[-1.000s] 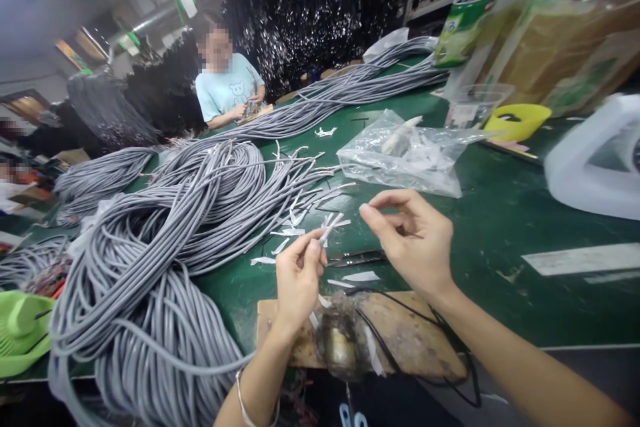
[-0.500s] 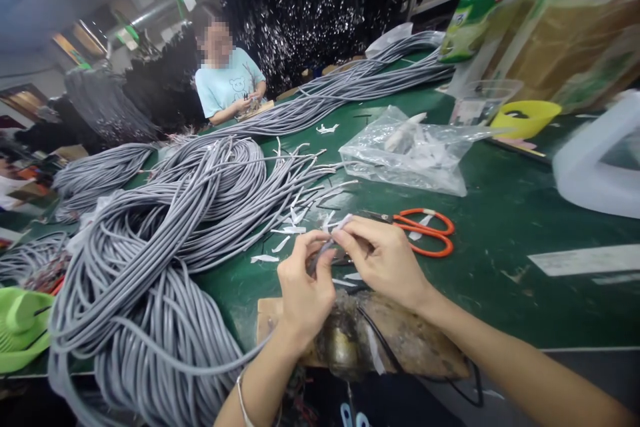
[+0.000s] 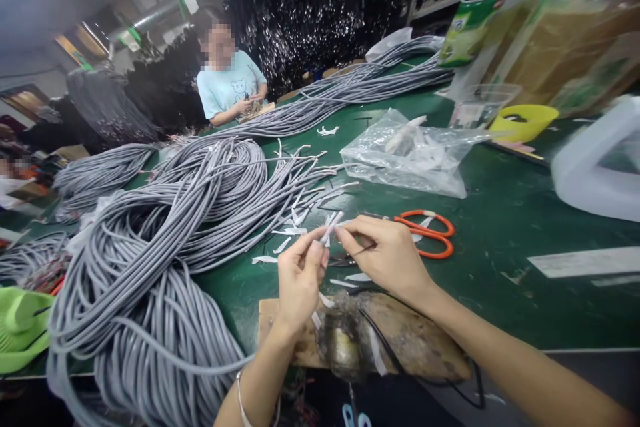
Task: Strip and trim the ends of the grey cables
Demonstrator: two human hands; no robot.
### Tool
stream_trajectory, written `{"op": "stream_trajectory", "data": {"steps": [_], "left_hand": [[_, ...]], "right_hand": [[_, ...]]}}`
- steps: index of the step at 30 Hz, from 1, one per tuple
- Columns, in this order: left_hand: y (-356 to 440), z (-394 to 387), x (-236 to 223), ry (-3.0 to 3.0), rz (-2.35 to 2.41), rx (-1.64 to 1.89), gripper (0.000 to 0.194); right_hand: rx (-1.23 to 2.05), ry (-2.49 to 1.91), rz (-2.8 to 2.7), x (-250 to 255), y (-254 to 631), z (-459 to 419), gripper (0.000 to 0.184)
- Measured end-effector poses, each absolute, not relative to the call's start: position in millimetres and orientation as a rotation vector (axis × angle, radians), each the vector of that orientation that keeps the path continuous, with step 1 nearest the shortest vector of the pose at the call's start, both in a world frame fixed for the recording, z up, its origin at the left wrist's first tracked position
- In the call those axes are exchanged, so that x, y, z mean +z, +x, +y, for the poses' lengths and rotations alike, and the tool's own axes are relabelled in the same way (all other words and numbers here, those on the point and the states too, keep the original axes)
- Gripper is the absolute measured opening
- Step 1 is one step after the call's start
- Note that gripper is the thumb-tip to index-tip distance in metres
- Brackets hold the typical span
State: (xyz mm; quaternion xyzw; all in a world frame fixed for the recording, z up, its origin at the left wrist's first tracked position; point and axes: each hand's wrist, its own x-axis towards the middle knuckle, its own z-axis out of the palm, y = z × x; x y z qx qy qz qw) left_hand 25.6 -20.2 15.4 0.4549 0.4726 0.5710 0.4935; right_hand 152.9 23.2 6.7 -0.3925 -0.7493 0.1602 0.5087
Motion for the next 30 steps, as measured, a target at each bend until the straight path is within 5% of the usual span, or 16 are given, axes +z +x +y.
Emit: {"op": "stream_trajectory", "data": {"steps": [9, 16, 24, 30], "left_hand": [[24.0, -20.0, 12.4, 1.054, 0.989, 1.313, 0.034], [28.7, -23.3, 11.1, 1.452, 1.559, 1.646, 0.010], [19.9, -18.1, 11.2, 1.358, 1.671, 1.767, 0.008], [25.0, -21.3, 5.0, 1.587, 1.615, 1.669, 0.008]], "right_hand": [[1.165, -0.738, -1.669, 11.2, 158.2, 30.2, 0.031], [0.636, -0.742, -1.813, 11.9, 149.4, 14.0, 0.017], [0.508, -0.283, -2.065, 6.4, 142.9, -5.3, 0.017], [0.331, -0.857, -1.626, 13.0, 153.6, 9.1, 0.005]]}}
